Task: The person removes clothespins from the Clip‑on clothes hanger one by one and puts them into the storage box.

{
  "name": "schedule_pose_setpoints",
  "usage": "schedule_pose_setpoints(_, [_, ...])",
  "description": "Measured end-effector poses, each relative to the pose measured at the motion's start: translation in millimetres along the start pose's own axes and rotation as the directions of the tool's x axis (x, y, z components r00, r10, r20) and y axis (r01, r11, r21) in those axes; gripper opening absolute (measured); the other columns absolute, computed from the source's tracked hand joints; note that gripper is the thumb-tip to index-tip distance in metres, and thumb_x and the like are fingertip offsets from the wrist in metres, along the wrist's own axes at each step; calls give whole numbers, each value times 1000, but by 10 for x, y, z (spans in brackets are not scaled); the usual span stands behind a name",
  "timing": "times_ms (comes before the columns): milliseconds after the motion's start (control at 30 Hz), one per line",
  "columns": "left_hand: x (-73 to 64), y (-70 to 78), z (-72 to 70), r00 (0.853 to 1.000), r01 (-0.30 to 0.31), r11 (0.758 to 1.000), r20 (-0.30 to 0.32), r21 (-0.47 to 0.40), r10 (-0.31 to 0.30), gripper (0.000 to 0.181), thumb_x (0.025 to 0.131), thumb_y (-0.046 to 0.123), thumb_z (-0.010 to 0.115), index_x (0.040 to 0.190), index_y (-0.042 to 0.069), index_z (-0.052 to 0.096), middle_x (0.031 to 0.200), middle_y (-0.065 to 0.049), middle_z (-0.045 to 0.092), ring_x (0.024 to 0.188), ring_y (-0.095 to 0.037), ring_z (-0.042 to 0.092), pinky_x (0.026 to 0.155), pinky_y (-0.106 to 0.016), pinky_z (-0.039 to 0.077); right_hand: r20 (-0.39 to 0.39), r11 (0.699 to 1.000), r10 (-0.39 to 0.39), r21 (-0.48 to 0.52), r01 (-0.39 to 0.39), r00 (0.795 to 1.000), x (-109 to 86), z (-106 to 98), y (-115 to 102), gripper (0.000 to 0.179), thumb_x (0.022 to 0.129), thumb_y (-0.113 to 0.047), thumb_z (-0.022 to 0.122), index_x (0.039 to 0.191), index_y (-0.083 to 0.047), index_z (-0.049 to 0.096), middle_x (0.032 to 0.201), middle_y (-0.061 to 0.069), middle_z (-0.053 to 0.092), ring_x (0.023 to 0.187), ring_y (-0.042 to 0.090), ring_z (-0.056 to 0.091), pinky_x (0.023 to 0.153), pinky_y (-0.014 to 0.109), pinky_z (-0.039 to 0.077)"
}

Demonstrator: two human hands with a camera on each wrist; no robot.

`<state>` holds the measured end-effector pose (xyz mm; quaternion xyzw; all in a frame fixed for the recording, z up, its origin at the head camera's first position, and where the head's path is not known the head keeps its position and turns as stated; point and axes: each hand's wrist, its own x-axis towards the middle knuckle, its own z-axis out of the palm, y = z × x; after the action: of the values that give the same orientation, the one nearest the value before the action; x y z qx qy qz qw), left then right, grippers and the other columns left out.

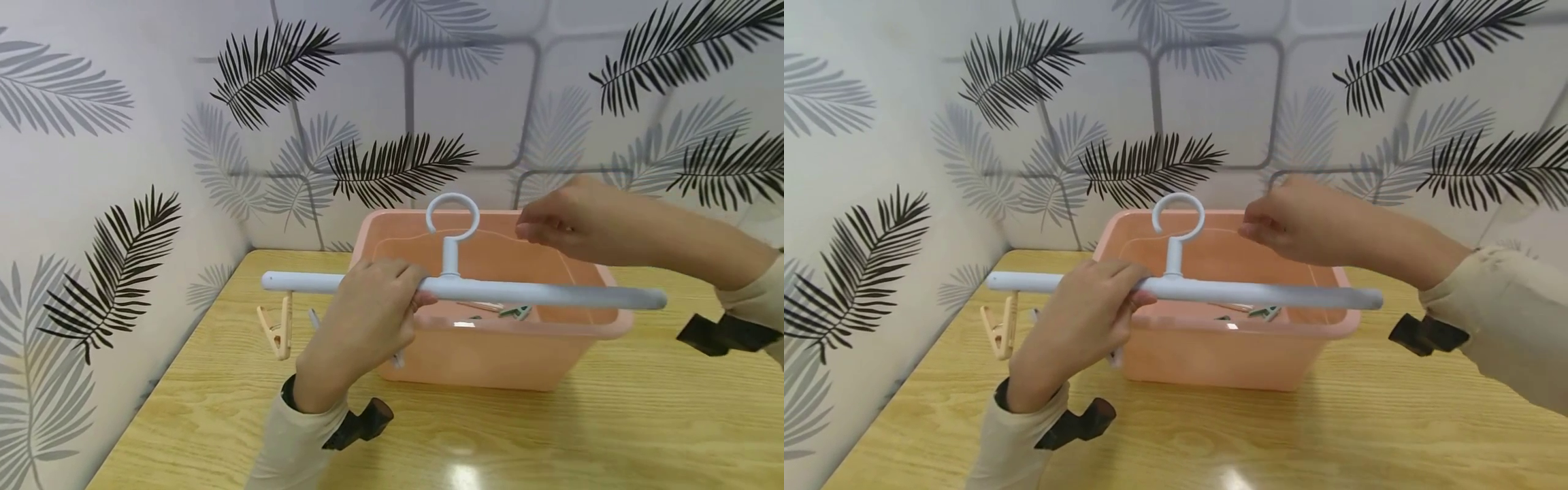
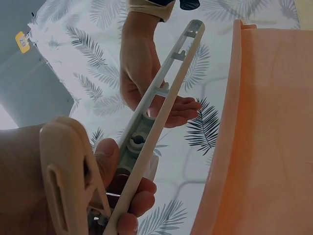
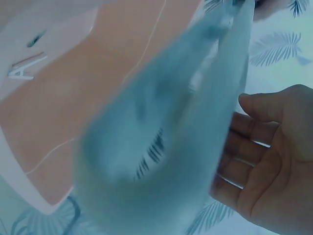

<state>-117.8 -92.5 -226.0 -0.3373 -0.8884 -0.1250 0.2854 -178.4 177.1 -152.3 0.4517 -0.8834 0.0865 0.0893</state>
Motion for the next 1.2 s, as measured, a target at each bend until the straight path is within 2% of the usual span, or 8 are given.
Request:
schedule_pose_setpoints(133, [22, 10, 37, 1000, 1, 1000, -9, -14, -1, 16, 91, 20, 68, 84, 6, 64, 78, -3, 65, 74, -19, 61, 64, -33, 44, -59, 1000, -6, -23, 5, 998, -56, 104, -199, 7, 94, -12, 63, 90, -15, 69, 70, -14, 57, 58, -1, 47, 54, 25, 44])
schedule_pose_setpoints(267, [41, 24, 77, 1000, -11, 1000, -18, -8, 11, 17, 91, 21, 68, 84, 6, 63, 77, -3, 64, 73, -20, 60, 65, -34, 44, -112, 999, 41, -29, -45, 993, -103, 254, -414, 2, 92, -15, 65, 93, -15, 67, 79, -11, 62, 63, 1, 49, 54, 26, 44])
schedule_pose_setpoints(433, [47, 44, 110, 999, -20, 1000, -24, 22, 21, 18, 90, 22, 68, 82, 7, 60, 75, -2, 61, 72, -19, 60, 65, -34, 43, -227, 988, 92, -102, -118, 969, -188, 458, -597, 14, 92, -22, 66, 102, -12, 63, 87, 0, 65, 72, 14, 60, 55, 32, 48])
schedule_pose_setpoints(600, [55, 68, 117, 999, -16, 999, -35, 33, 17, 19, 89, 22, 69, 80, 8, 59, 74, -2, 60, 71, -19, 60, 64, -33, 43, -328, 984, 27, -157, -83, 944, -208, 623, -614, 35, 102, -38, 43, 96, -8, 61, 79, -1, 59, 82, 25, 61, 63, 38, 48])
schedule_pose_setpoints(800, [61, 97, 126, 999, -10, 999, -36, 42, 12, 17, 90, 20, 69, 82, 8, 59, 73, -1, 58, 69, -18, 57, 65, -34, 43, -349, 960, 95, -214, -178, 932, -221, 695, -668, 39, 104, -40, 34, 88, -12, 55, 70, -5, 49, 70, 20, 52, 55, 34, 41])
schedule_pose_setpoints(967, [66, 135, 132, 999, -14, 998, -29, 54, 15, 17, 90, 20, 69, 83, 7, 61, 74, -2, 59, 70, -18, 58, 63, -34, 42, -449, 906, 135, -304, -294, 883, -228, 833, -770, 60, 103, -47, 11, 84, -6, 50, 64, 2, 44, 61, 24, 48, 51, 33, 34])
schedule_pose_setpoints(1033, [61, 152, 135, 999, -19, 998, -25, 61, 21, 17, 90, 20, 69, 83, 6, 60, 75, -3, 60, 71, -19, 59, 63, -34, 41, -492, 884, 138, -330, -331, 860, -234, 902, -801, 61, 104, -46, 11, 84, -3, 49, 64, 5, 43, 59, 27, 47, 52, 35, 33])
schedule_pose_setpoints(1200, [40, 184, 148, 998, -43, 994, -33, 97, 46, 17, 89, 21, 70, 84, 7, 60, 75, -3, 60, 70, -19, 58, 61, -33, 39, -609, 857, 83, -360, -369, 789, -238, 1028, -819, 57, 104, -45, 20, 78, -1, 44, 64, 10, 38, 56, 31, 41, 54, 41, 32])
